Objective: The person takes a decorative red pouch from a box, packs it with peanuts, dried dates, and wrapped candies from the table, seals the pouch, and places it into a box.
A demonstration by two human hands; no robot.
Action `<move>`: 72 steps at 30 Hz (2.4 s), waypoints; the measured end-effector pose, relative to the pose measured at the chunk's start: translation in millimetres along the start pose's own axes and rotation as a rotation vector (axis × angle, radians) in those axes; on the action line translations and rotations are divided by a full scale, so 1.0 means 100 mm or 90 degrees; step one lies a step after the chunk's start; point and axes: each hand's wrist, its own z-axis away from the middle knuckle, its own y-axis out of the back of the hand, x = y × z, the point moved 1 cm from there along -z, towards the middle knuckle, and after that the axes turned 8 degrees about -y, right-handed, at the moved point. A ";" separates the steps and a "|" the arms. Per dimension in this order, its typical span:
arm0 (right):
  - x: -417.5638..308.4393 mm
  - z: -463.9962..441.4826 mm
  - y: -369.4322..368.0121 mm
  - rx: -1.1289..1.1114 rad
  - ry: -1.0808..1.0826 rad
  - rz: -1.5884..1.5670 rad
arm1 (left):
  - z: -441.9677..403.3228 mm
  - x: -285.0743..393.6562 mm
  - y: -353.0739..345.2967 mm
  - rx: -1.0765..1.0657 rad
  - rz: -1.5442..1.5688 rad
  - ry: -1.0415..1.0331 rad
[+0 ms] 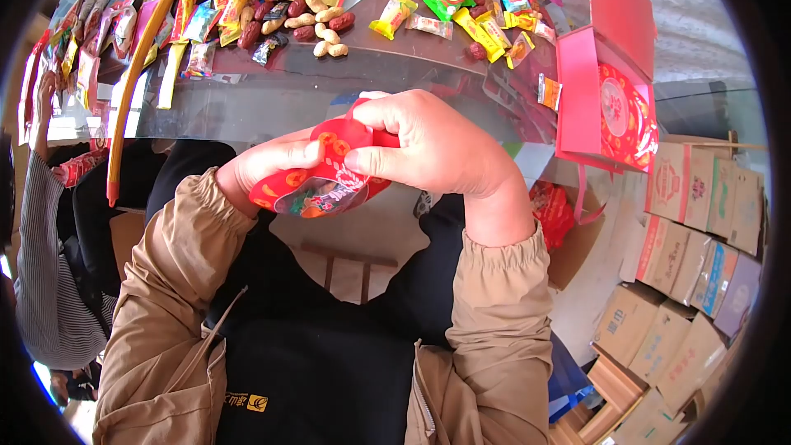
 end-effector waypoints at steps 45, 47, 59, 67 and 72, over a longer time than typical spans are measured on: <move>0.69 -0.06 0.75 0.771 -0.034 0.220 | -0.21 -0.05 -0.03 0.064 0.089 0.021; 0.65 -0.15 0.82 0.780 -0.002 0.377 | -0.25 -0.04 0.01 0.078 0.094 0.035; 0.79 -0.51 0.97 0.737 -0.056 0.649 | -0.57 0.01 0.22 0.042 0.282 -0.024; 0.81 -0.52 0.93 0.739 -0.092 0.623 | -0.56 0.02 0.16 0.055 0.296 -0.035; 0.77 -0.58 0.88 0.757 -0.066 0.611 | -0.51 0.00 0.20 0.051 0.333 -0.035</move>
